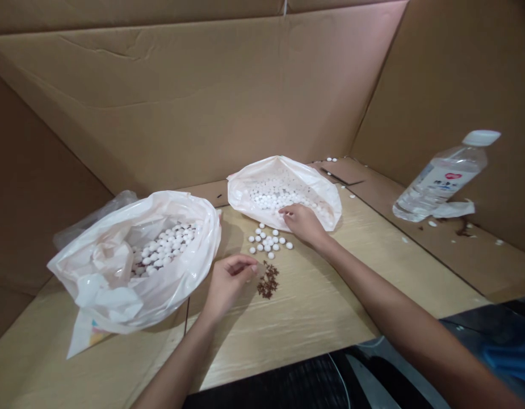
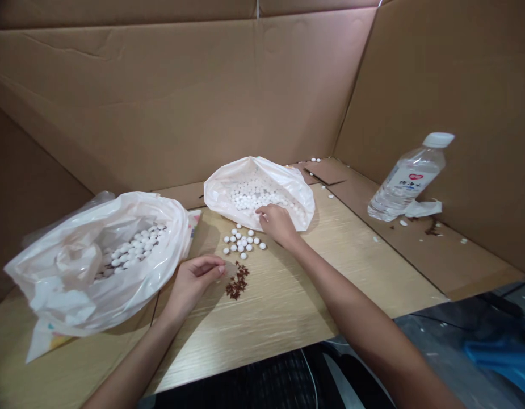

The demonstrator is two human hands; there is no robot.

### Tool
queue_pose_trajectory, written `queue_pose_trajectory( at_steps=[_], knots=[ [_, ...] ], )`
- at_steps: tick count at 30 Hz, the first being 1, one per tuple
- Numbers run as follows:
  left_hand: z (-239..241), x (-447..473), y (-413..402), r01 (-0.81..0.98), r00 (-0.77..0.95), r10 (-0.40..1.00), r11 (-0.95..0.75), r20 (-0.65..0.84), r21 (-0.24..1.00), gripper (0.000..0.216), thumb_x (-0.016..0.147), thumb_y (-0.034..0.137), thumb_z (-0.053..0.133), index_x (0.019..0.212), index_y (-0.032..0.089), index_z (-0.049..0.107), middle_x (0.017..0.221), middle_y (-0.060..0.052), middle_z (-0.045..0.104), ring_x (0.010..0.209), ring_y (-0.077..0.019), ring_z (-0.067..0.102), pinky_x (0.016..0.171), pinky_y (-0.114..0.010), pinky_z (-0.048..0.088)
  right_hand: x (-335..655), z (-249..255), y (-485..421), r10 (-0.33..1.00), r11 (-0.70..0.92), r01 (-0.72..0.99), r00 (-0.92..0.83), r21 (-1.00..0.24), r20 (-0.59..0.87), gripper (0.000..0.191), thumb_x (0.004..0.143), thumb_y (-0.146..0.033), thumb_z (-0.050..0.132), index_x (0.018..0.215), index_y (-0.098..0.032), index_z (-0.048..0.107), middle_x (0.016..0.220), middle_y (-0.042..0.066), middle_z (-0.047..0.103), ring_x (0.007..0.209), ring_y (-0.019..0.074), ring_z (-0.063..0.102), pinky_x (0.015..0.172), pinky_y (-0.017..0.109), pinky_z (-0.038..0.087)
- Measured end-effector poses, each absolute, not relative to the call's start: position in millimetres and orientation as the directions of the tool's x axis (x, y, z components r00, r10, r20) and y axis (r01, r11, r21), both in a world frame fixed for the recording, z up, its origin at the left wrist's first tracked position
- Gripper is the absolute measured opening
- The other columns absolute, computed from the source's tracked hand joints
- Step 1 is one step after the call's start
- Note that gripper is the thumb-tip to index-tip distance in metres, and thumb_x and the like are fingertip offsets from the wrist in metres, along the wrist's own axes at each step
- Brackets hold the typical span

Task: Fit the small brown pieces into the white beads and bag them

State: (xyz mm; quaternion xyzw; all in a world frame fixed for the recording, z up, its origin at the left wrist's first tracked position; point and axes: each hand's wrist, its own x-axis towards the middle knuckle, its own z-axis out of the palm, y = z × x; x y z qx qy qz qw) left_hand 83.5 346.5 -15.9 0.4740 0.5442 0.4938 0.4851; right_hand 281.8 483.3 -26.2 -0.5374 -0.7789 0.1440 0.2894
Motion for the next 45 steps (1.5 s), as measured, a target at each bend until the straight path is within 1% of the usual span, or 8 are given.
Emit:
queue_pose_trajectory(
  at_steps=[4, 6, 9, 13, 20, 28, 36, 45],
  knots=[
    [-15, 83, 345, 0.022, -0.094, 0.994, 0.064, -0.062, 0.998, 0.011, 0.066, 0.022, 0.076, 0.074, 0.015, 0.073, 0.072, -0.004, 0.072, 0.069, -0.0152, 0.065, 0.069, -0.025, 0.050, 274, -18, 474, 0.924, 0.357, 0.276, -0.245, -0.893, 0.293, 0.020, 0.082, -0.023, 0.059, 0.096, -0.014, 0.070, 0.094, 0.007, 0.071, 0.087, 0.0188, 0.064, 0.082, 0.032, 0.046],
    [-16, 82, 345, 0.004, -0.100, 0.994, 0.051, -0.051, 0.999, 0.014, 0.067, 0.025, 0.077, 0.076, 0.015, 0.073, 0.072, -0.004, 0.072, 0.068, -0.0155, 0.065, 0.068, -0.026, 0.050, 268, -11, 465, 0.915, 0.264, 0.043, -0.328, -0.964, 0.236, 0.021, 0.079, -0.030, 0.065, 0.093, -0.015, 0.069, 0.088, 0.005, 0.070, 0.080, 0.0164, 0.062, 0.074, 0.029, 0.046],
    [-19, 81, 345, -0.024, -0.106, 0.994, 0.027, -0.030, 0.999, 0.016, 0.070, 0.028, 0.076, 0.079, 0.015, 0.072, 0.072, -0.004, 0.071, 0.068, -0.0145, 0.064, 0.067, -0.024, 0.049, 259, -4, 449, 0.866, 0.076, -0.120, -0.484, -0.990, 0.125, 0.023, 0.074, -0.033, 0.071, 0.090, -0.016, 0.068, 0.079, 0.003, 0.067, 0.067, 0.0117, 0.058, 0.062, 0.025, 0.044],
    [-21, 80, 346, -0.052, -0.140, 0.990, -0.012, 0.004, 0.999, 0.016, 0.070, 0.027, 0.077, 0.079, 0.016, 0.071, 0.072, -0.003, 0.070, 0.066, -0.0137, 0.063, 0.065, -0.024, 0.049, 251, -7, 438, 0.735, -0.094, -0.124, -0.678, -0.988, 0.015, 0.023, 0.074, -0.035, 0.073, 0.088, -0.017, 0.067, 0.075, 0.002, 0.065, 0.060, 0.0097, 0.053, 0.054, 0.023, 0.039],
    [-24, 80, 348, -0.108, -0.109, 0.993, -0.059, 0.047, 0.992, 0.011, 0.073, 0.026, 0.076, 0.079, 0.018, 0.072, 0.079, -0.002, 0.073, 0.073, -0.0136, 0.065, 0.070, -0.023, 0.050, 248, -14, 436, 0.633, -0.076, -0.102, -0.774, -0.992, 0.031, 0.014, 0.079, -0.030, 0.070, 0.083, -0.016, 0.068, 0.069, 0.000, 0.061, 0.061, 0.0088, 0.052, 0.060, 0.023, 0.039],
    [-23, 80, 348, -0.081, -0.099, 0.993, -0.077, 0.069, 0.994, 0.010, 0.073, 0.024, 0.076, 0.078, 0.017, 0.071, 0.084, -0.003, 0.072, 0.081, -0.0156, 0.066, 0.075, -0.024, 0.050, 249, -11, 434, 0.628, -0.030, -0.067, -0.777, -0.997, 0.033, 0.014, 0.081, -0.030, 0.068, 0.083, -0.016, 0.067, 0.071, 0.000, 0.061, 0.062, 0.0096, 0.052, 0.061, 0.024, 0.039],
    [-19, 82, 347, -0.121, -0.080, 0.997, -0.028, 0.018, 0.992, 0.022, 0.072, 0.026, 0.077, 0.091, 0.017, 0.071, 0.093, -0.005, 0.075, 0.089, -0.0184, 0.068, 0.082, -0.028, 0.052, 249, -11, 434, 0.620, -0.011, -0.074, -0.783, -0.997, 0.051, 0.015, 0.080, -0.030, 0.068, 0.081, -0.016, 0.066, 0.068, 0.000, 0.060, 0.062, 0.0099, 0.052, 0.060, 0.025, 0.038],
    [-18, 83, 346, -0.096, -0.091, 0.996, -0.034, 0.025, 0.995, 0.015, 0.072, 0.025, 0.077, 0.084, 0.018, 0.072, 0.087, -0.004, 0.074, 0.084, -0.0175, 0.068, 0.080, -0.028, 0.052, 251, -8, 432, 0.613, 0.039, -0.068, -0.786, -0.997, 0.077, 0.017, 0.079, -0.031, 0.070, 0.080, -0.015, 0.066, 0.069, 0.000, 0.060, 0.064, 0.0099, 0.051, 0.061, 0.024, 0.036]
  ],
)
